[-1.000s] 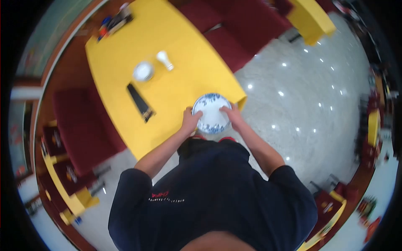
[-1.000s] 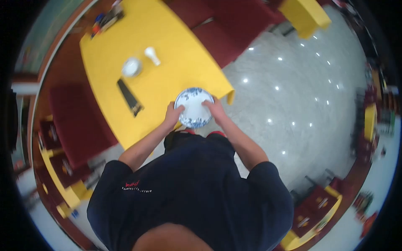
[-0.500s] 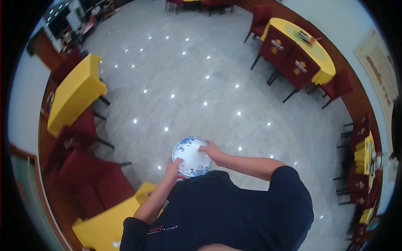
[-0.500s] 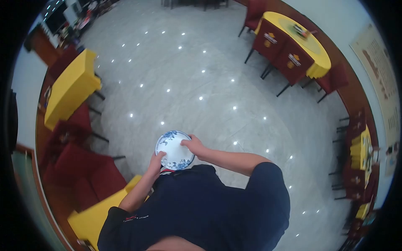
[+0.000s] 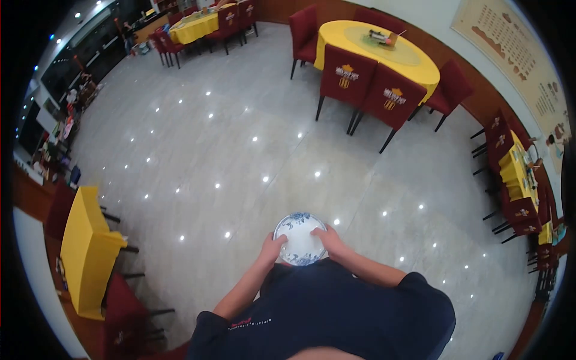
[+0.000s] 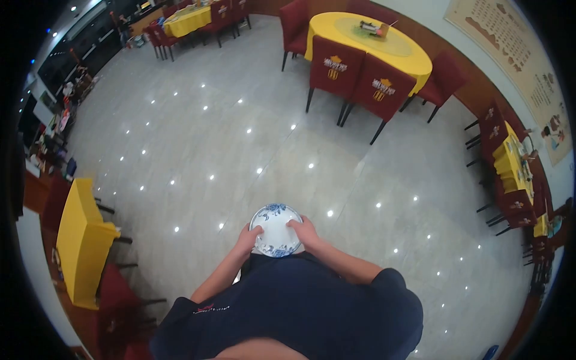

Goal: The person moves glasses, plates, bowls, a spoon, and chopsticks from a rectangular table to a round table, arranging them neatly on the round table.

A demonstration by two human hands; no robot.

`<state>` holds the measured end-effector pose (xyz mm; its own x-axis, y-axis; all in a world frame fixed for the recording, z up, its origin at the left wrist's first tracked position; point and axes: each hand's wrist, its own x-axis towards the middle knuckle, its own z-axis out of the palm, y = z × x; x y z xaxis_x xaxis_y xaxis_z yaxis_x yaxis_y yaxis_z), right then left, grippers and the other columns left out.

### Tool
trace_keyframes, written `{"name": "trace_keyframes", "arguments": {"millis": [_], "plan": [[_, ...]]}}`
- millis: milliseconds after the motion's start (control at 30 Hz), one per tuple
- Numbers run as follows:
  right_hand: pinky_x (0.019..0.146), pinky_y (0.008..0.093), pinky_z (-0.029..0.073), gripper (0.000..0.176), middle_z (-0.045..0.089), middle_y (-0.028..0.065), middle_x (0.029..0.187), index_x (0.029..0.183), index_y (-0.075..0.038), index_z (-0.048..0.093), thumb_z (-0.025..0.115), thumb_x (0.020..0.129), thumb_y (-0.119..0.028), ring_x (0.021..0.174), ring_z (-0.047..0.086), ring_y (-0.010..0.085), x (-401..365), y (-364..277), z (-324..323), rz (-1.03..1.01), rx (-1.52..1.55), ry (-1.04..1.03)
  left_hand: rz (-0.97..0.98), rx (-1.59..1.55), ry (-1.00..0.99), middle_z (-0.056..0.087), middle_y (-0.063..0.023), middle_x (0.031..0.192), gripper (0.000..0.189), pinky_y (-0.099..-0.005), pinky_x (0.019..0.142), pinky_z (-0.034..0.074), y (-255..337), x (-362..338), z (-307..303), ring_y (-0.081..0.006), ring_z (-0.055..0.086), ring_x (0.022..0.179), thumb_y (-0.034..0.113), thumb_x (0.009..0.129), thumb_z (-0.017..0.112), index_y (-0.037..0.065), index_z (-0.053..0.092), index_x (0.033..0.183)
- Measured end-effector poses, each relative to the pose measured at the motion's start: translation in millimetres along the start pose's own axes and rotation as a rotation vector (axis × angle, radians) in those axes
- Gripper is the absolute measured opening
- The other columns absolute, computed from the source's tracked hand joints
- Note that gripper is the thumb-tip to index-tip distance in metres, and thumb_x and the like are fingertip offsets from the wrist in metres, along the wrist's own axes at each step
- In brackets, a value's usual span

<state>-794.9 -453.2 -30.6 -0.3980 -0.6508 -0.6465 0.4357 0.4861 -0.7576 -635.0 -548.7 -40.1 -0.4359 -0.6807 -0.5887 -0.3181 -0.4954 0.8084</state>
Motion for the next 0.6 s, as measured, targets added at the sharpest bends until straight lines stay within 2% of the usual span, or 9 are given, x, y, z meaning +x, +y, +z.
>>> {"name": "trace_keyframes", "arguments": {"millis": [133,233,333,433,467,600], "plan": [[0.079,0.0315,0.042,0.054,0.053,0.0189,0.1,0.112,0.007,0.041,0.057,0.067,-0.019,0.091,0.053,0.0245,72,-59,-44,-0.051,-0.018,0.122,-0.02,0.013,-0.087,0.054,-0.0151,0.097,0.047,-0.0297,0.072,0.045,54,94,43,-0.0206,0.055,0.084,0.015,0.069,0.051,-0.008,0.042,0.109],[0.077,0.0307,0.043,0.055,0.052,0.0191,0.101,0.112,0.008,0.04,0.057,0.067,-0.018,0.09,0.054,0.024,114,-94,-59,-0.014,0.122,0.125,-0.095,0.107,-0.19,0.054,-0.0136,0.094,0.047,-0.0308,0.071,0.045,95,149,59,-0.0206,0.055,0.083,0.017,0.07,0.052,-0.006,0.042,0.11],[0.074,0.0295,0.044,0.055,0.052,0.019,0.101,0.112,0.008,0.04,0.057,0.067,-0.018,0.088,0.055,0.0233,171,-130,-67,-0.023,0.133,0.183,-0.116,0.088,-0.241,0.053,-0.0175,0.098,0.052,-0.03,0.075,0.042,140,204,76,-0.0226,0.053,0.088,0.022,0.068,0.054,-0.008,0.043,0.108],[0.074,0.03,0.044,0.054,0.052,0.0189,0.101,0.112,0.007,0.04,0.057,0.067,-0.017,0.088,0.055,0.0231,240,-168,-75,-0.051,0.109,0.168,-0.089,0.124,-0.188,0.054,-0.0147,0.096,0.048,-0.0298,0.072,0.044,157,284,81,-0.0208,0.054,0.084,0.018,0.069,0.052,-0.006,0.043,0.109],[0.074,0.0301,0.044,0.054,0.052,0.0189,0.1,0.112,0.007,0.04,0.057,0.067,-0.017,0.088,0.055,0.023,262,-186,-73,-0.063,0.103,0.153,-0.068,0.121,-0.158,0.054,-0.0121,0.094,0.044,-0.0296,0.069,0.045,173,302,82,-0.0197,0.055,0.081,0.015,0.07,0.05,-0.004,0.043,0.109],[0.076,0.0298,0.043,0.054,0.053,0.0188,0.1,0.112,0.006,0.041,0.058,0.066,-0.019,0.089,0.054,0.0229,329,-271,-67,-0.03,0.082,0.03,-0.088,0.086,-0.084,0.055,-0.0124,0.092,0.043,-0.0292,0.067,0.046,250,352,79,-0.0196,0.056,0.08,0.014,0.07,0.05,-0.005,0.044,0.109]]}}
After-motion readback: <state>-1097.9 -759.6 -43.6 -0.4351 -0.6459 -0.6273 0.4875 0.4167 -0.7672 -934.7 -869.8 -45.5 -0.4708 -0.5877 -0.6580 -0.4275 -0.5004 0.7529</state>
